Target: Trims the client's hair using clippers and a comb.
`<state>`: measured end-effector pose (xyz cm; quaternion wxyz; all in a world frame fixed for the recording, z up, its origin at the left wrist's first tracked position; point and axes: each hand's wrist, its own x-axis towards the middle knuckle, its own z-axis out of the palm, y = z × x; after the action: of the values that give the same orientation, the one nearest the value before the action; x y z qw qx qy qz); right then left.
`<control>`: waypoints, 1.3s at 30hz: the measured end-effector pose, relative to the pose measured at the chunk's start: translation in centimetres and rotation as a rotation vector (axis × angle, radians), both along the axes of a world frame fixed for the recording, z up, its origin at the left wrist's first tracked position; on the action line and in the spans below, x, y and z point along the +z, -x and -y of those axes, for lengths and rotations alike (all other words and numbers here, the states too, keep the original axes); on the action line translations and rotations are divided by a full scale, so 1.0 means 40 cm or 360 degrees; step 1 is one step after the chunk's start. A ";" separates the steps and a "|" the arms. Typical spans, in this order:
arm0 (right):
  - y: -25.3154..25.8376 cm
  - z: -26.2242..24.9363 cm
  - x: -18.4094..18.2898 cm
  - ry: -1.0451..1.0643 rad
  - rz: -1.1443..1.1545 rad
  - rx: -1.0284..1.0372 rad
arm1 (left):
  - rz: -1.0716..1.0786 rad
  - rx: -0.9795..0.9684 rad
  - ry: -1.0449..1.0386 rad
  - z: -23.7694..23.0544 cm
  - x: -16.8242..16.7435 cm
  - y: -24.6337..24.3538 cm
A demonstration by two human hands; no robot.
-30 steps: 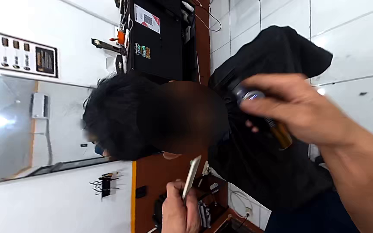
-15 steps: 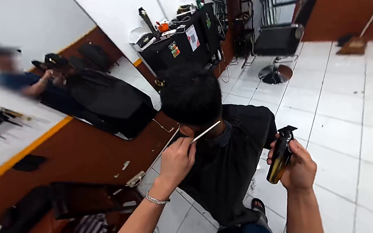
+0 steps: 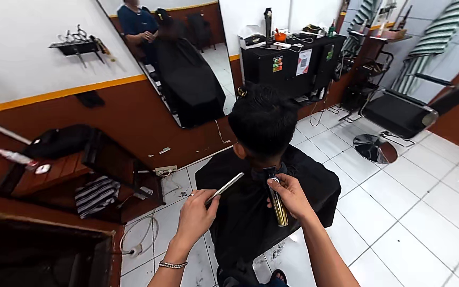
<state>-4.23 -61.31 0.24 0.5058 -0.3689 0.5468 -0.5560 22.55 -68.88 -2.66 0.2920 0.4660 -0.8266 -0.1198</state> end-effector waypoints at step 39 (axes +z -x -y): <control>-0.096 0.072 -0.044 0.0326 -0.0181 -0.0273 | -0.0084 -0.0063 0.0123 0.046 0.033 -0.033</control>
<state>-0.38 -64.20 -1.53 0.3844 -0.4014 0.5445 -0.6282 23.88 -70.73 -1.35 0.3292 0.4346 -0.8316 -0.1057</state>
